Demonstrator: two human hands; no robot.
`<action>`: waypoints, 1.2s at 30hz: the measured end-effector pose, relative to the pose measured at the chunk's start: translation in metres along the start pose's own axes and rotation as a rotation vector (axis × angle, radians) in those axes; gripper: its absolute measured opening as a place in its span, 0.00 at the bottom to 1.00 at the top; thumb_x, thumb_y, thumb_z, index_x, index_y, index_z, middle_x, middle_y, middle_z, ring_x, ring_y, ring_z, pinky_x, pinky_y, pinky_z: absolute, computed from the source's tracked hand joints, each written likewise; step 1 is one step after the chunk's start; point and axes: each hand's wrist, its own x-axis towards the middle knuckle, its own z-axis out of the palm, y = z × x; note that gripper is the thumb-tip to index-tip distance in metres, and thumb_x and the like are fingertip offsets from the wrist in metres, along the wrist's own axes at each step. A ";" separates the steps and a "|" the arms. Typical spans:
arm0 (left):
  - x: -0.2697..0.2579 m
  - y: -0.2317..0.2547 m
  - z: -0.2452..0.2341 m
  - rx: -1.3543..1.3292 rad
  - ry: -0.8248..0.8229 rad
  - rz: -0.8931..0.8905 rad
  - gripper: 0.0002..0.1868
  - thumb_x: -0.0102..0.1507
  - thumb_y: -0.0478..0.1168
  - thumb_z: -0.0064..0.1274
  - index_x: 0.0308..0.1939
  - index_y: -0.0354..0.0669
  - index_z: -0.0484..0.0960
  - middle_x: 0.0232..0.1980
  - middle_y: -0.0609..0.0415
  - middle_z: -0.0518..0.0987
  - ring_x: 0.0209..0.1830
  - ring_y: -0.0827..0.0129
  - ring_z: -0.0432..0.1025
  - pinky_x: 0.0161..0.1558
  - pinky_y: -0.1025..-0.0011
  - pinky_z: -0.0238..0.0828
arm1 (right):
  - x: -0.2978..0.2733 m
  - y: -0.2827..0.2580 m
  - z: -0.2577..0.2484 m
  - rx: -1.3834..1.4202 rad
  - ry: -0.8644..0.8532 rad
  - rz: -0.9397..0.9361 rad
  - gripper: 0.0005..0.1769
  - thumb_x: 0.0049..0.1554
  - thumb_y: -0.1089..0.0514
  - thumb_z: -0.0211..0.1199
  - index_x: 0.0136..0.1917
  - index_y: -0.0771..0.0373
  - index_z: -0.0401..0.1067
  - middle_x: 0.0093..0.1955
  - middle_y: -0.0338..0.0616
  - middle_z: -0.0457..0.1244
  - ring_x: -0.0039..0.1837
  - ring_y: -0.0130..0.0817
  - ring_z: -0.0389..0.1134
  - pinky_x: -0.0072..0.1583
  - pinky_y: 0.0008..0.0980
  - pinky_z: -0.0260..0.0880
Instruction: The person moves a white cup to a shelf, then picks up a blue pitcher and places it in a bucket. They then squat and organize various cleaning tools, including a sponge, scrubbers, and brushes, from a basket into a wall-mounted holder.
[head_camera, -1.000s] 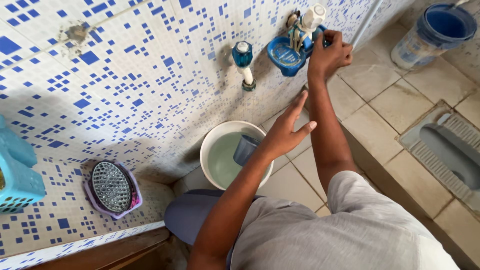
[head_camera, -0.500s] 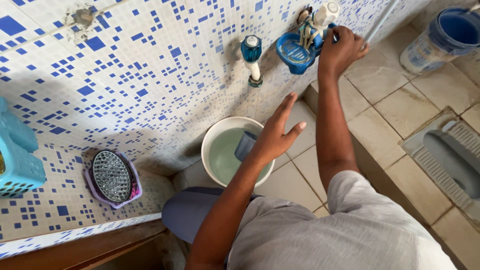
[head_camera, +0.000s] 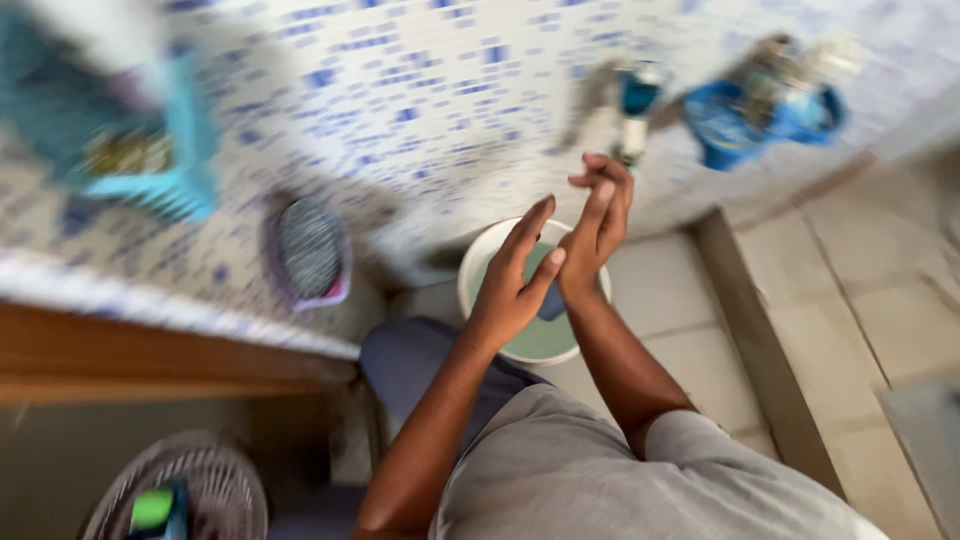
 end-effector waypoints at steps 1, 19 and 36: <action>-0.012 0.003 -0.012 0.002 0.047 -0.002 0.28 0.73 0.42 0.48 0.77 0.39 0.63 0.78 0.44 0.66 0.80 0.53 0.61 0.76 0.60 0.58 | -0.014 -0.008 0.014 0.065 -0.040 0.041 0.21 0.73 0.51 0.41 0.61 0.70 0.67 0.63 0.49 0.62 0.57 0.31 0.63 0.64 0.35 0.64; -0.271 -0.005 -0.160 0.511 1.131 -0.227 0.12 0.65 0.28 0.53 0.52 0.33 0.78 0.48 0.44 0.79 0.49 0.52 0.76 0.52 0.62 0.73 | -0.278 -0.095 0.157 0.759 -1.215 0.098 0.16 0.72 0.54 0.48 0.53 0.67 0.72 0.63 0.52 0.64 0.65 0.40 0.68 0.66 0.38 0.69; -0.471 -0.164 -0.317 0.993 0.903 -0.905 0.11 0.64 0.36 0.54 0.49 0.38 0.81 0.52 0.39 0.81 0.53 0.46 0.75 0.54 0.55 0.71 | -0.445 -0.033 0.263 0.474 -1.746 0.139 0.07 0.64 0.61 0.60 0.54 0.66 0.73 0.54 0.46 0.67 0.54 0.37 0.69 0.55 0.34 0.69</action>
